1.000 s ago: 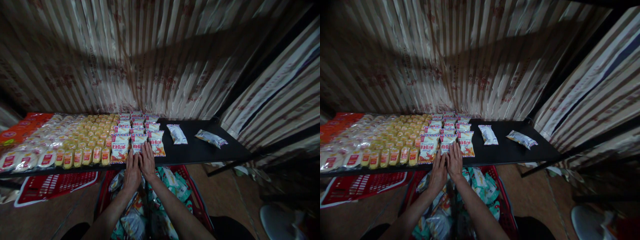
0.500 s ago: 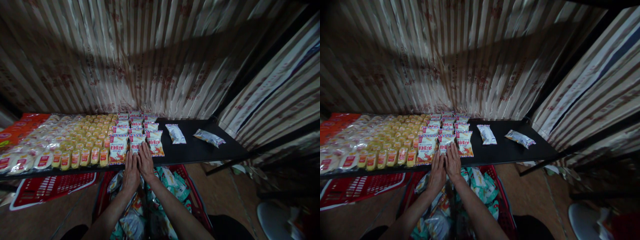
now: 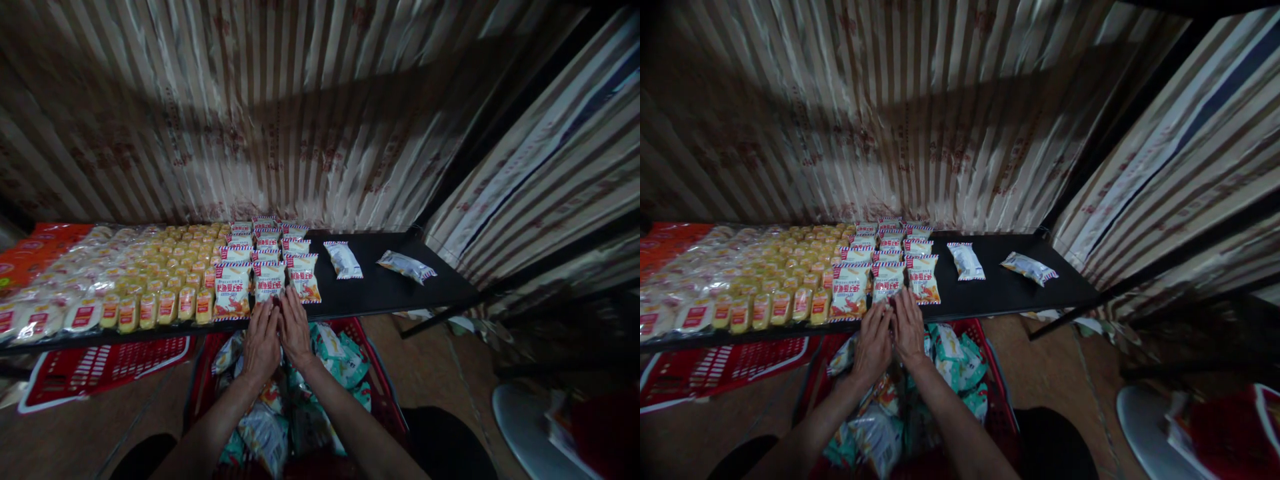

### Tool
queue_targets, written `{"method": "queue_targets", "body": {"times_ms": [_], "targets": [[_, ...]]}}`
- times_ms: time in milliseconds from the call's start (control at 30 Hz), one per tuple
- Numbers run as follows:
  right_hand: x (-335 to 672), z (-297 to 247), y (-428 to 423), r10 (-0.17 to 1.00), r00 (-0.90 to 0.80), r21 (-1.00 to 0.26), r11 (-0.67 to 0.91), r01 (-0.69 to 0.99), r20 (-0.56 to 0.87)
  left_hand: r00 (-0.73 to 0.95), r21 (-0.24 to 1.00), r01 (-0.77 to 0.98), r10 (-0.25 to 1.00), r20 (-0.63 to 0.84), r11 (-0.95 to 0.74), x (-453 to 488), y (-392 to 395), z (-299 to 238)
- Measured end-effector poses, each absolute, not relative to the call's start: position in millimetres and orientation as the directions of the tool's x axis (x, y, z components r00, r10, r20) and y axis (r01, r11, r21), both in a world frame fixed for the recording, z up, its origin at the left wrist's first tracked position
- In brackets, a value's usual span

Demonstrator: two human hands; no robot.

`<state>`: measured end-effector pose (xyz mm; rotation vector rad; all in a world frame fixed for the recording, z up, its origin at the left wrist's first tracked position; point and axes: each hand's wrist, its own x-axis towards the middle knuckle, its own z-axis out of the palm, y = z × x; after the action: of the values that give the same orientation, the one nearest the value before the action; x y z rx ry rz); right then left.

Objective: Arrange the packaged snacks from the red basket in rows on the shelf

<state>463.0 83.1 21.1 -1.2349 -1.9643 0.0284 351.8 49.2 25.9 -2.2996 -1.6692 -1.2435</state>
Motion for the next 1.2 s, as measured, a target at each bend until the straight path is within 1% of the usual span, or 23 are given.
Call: {"method": "queue_targets", "body": {"times_ms": [100,167,233,367,500,567,600,667,767,867,967,1067,1200], "targets": [[477.5,17.2,57.8,0.774,-0.201,-0.401,0.508,0.762,0.6,0.196,0.371,0.779,0.758,0.622,-0.505,353.9,35.9,25.3],[492.7,10.5,38.3,0.802,-0.188,-0.394,0.464,0.793,0.567,0.22,0.364,0.778,0.764,0.606,-0.512,352.6,26.1,23.4],[512.2,0.2,19.0,0.839,-0.162,-0.378,0.395,0.838,0.519,0.203,0.378,0.789,0.786,0.584,-0.485,348.9,16.2,21.4],[553.8,-25.4,-12.4,0.894,-0.063,-0.334,0.23,0.914,0.443,0.079,0.427,0.843,0.86,0.505,-0.328,338.1,-5.0,17.4],[580.3,-46.5,-32.0,0.944,0.027,-0.314,0.083,0.946,0.328,-0.124,0.397,0.915,0.887,0.446,-0.071,325.8,-30.7,-0.9],[586.4,-55.0,-39.2,0.97,0.024,-0.317,0.055,0.947,0.24,-0.181,0.383,0.924,0.886,0.428,0.003,318.4,-44.1,-21.4],[588.5,-59.0,-42.3,0.98,0.011,-0.32,0.054,0.946,0.199,-0.184,0.387,0.922,0.883,0.431,0.003,314.6,-50.3,-33.9],[592.1,-66.4,-47.2,0.99,-0.014,-0.324,0.058,0.944,0.137,-0.153,0.389,0.92,0.865,0.477,-0.052,307.3,-60.0,-59.9],[599.6,-74.3,-50.1,0.995,-0.022,-0.321,0.053,0.946,0.1,-0.082,0.332,0.934,0.824,0.561,-0.133,299.1,-65.9,-90.7],[613.1,-76.5,-48.8,0.998,-0.015,-0.31,0.032,0.95,0.059,-0.046,0.297,0.941,0.813,0.581,-0.16,296.3,-64.8,-104.6],[633.3,-75.0,-48.6,1.0,0.0,-0.286,0.001,0.958,0.003,-0.037,0.298,0.941,0.826,0.563,-0.161,302.8,-65.4,-107.4],[657.2,-73.8,-53.2,0.999,0.031,-0.25,-0.039,0.968,-0.036,-0.016,0.294,0.943,0.865,0.502,-0.153,320.5,-70.3,-104.7],[685.3,-74.3,-62.6,0.999,0.043,-0.233,-0.048,0.971,-0.027,-0.005,0.296,0.947,0.919,0.394,-0.122,350.8,-74.6,-95.4]]}}
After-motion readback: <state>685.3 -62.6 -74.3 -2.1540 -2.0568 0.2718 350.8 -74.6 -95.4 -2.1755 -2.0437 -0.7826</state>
